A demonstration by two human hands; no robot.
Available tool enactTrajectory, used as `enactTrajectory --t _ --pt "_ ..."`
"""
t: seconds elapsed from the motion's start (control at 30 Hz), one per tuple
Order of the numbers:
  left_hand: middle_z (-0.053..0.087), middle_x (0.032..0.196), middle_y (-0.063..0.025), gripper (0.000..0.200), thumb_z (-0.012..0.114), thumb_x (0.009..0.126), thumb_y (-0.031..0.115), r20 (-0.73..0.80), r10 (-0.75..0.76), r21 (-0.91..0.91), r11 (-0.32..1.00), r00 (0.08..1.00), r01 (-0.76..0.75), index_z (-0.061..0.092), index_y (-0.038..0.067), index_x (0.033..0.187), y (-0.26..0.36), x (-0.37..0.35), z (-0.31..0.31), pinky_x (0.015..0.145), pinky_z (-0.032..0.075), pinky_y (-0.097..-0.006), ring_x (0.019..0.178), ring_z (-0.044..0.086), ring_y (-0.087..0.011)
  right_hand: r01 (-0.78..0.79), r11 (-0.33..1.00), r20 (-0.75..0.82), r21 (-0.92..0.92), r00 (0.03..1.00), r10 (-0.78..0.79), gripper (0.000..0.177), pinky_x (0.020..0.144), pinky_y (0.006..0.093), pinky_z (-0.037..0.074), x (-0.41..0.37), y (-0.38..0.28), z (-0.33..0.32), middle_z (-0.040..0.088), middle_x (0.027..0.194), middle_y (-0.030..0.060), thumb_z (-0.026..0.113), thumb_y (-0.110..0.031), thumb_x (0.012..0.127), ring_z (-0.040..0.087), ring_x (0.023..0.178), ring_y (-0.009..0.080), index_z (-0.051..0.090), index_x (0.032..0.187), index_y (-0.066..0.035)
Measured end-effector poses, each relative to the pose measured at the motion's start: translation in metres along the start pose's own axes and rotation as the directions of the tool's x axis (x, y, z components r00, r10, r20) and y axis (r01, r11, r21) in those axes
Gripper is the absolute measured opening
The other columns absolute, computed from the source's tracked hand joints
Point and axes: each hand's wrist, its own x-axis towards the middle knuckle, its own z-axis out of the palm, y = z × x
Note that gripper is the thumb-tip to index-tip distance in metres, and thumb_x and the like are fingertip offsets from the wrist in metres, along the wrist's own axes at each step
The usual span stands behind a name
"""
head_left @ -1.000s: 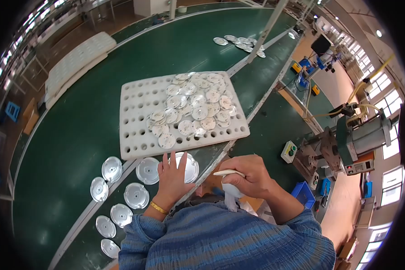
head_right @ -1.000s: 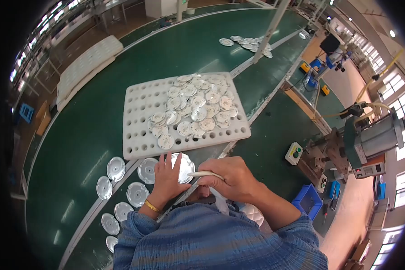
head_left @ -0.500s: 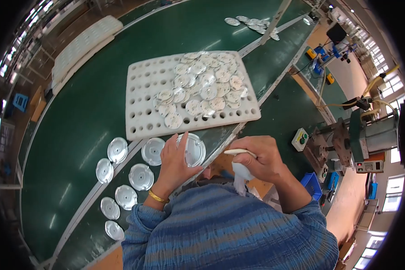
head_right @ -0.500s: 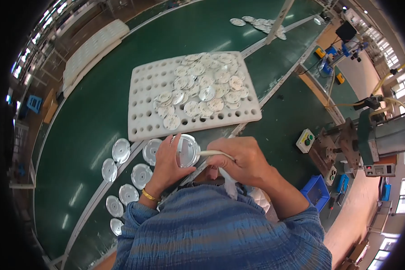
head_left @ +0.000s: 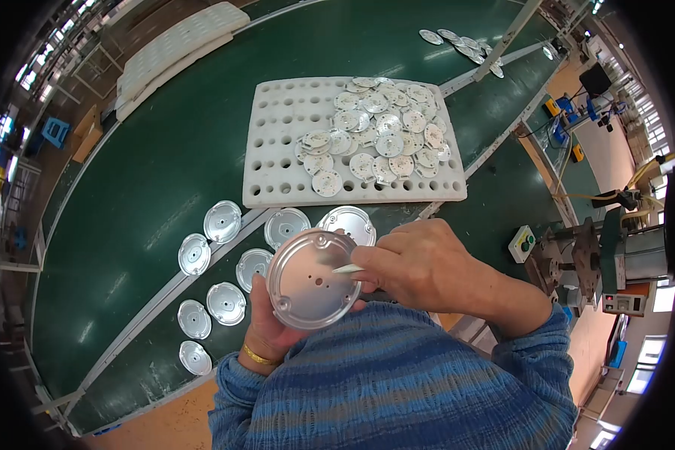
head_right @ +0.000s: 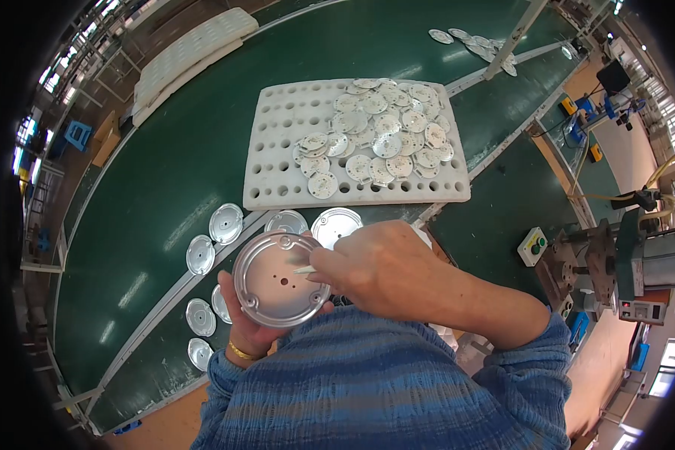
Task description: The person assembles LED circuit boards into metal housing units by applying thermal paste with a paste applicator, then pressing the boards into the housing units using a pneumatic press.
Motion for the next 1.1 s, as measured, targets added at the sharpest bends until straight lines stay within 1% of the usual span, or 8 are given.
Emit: enactTrajectory --t 0.07,0.13,0.2,0.37,0.47,0.8,0.97,1.1 --pt "0.026 0.147 -0.0165 0.105 0.061 0.071 0.072 0.02 0.01 0.061 0.998 1.0 -0.011 0.019 0.012 0.147 0.002 -0.006 0.005 0.102 0.037 -0.0597 0.132 0.034 -0.0403 0.037 0.999 0.035 -0.012 0.999 -0.036 0.017 0.045 0.0404 0.043 0.007 -0.004 0.001 0.054 0.056 0.0077 0.066 -0.019 0.077 0.059 0.054 0.0263 0.055 0.076 -0.006" --pt "0.017 0.152 -0.0122 0.108 0.057 0.069 0.077 0.018 0.007 0.244 0.97 1.0 -0.011 0.017 0.014 0.147 0.006 -0.009 0.013 0.1 0.036 -0.0653 0.137 0.026 -0.0388 0.072 0.997 0.056 -0.036 0.996 -0.07 0.018 0.045 0.0406 0.043 0.014 -0.008 0.001 0.055 0.057 0.008 0.066 -0.019 0.074 0.06 0.055 0.026 0.055 0.075 -0.005" --pt "0.016 0.153 -0.0111 0.109 0.061 0.068 0.075 0.015 0.024 0.249 0.968 1.0 -0.027 0.018 0.014 0.147 0.006 -0.012 0.015 0.101 0.035 -0.0651 0.138 0.024 -0.0364 0.101 0.994 0.068 -0.035 0.993 -0.098 0.018 0.046 0.0403 0.044 0.018 -0.01 0.001 0.056 0.058 0.0078 0.067 -0.018 0.071 0.06 0.056 0.026 0.056 0.076 -0.005" --pt "0.033 0.145 -0.0125 0.096 0.072 0.074 0.043 0.032 0.084 0.016 0.996 0.996 -0.084 0.019 0.009 0.147 0.002 -0.021 0.007 0.108 0.031 -0.0587 0.13 0.041 -0.0316 0.149 0.989 0.068 0.008 0.987 -0.149 0.021 0.047 0.0382 0.045 0.025 -0.016 0.001 0.056 0.06 0.0066 0.07 -0.017 0.066 0.06 0.057 0.0249 0.057 0.077 -0.006" --pt "0.034 0.144 -0.012 0.098 0.074 0.071 0.043 -0.074 0.06 0.089 0.995 0.995 -0.053 0.02 0.01 0.146 0.007 -0.028 0.011 0.108 0.03 -0.0585 0.13 0.04 -0.0307 0.185 0.981 0.03 0.05 0.982 -0.186 0.022 0.044 0.0355 0.043 0.026 -0.014 0.007 0.054 0.059 0.0047 0.071 -0.018 0.066 0.058 0.053 0.0229 0.058 0.079 -0.007" --pt "0.033 0.145 -0.011 0.103 0.077 0.065 0.048 -0.093 0.144 0.057 0.989 0.985 -0.139 0.023 0.015 0.146 0.005 -0.023 0.016 0.107 0.034 -0.0567 0.132 0.038 -0.0326 0.157 0.983 0.152 0.092 0.974 -0.17 0.016 0.048 0.0382 0.046 0.024 -0.013 0.003 0.056 0.059 0.0074 0.066 -0.015 0.07 0.061 0.057 0.0262 0.055 0.073 -0.005" --pt "0.033 0.144 -0.0185 0.105 0.077 0.064 0.05 -0.031 0.136 0.033 0.99 0.99 -0.135 0.024 0.012 0.146 0.005 -0.015 0.013 0.106 0.037 -0.0495 0.133 0.035 -0.0337 0.176 0.978 0.201 0.114 0.96 -0.196 0.011 0.05 0.0391 0.048 0.018 -0.014 0.004 0.056 0.059 0.0093 0.061 -0.009 0.073 0.061 0.057 0.0282 0.053 0.07 -0.003" --pt "0.033 0.143 -0.0247 0.107 0.077 0.063 0.052 -0.036 0.113 0.065 0.992 0.993 -0.111 0.023 0.011 0.146 0.003 -0.012 0.011 0.108 0.034 -0.0443 0.134 0.035 -0.0338 0.234 0.966 0.226 0.113 0.94 -0.254 0.011 0.049 0.0373 0.047 0.015 -0.018 0.007 0.054 0.059 0.0083 0.061 -0.009 0.071 0.059 0.054 0.0257 0.051 0.071 -0.003"
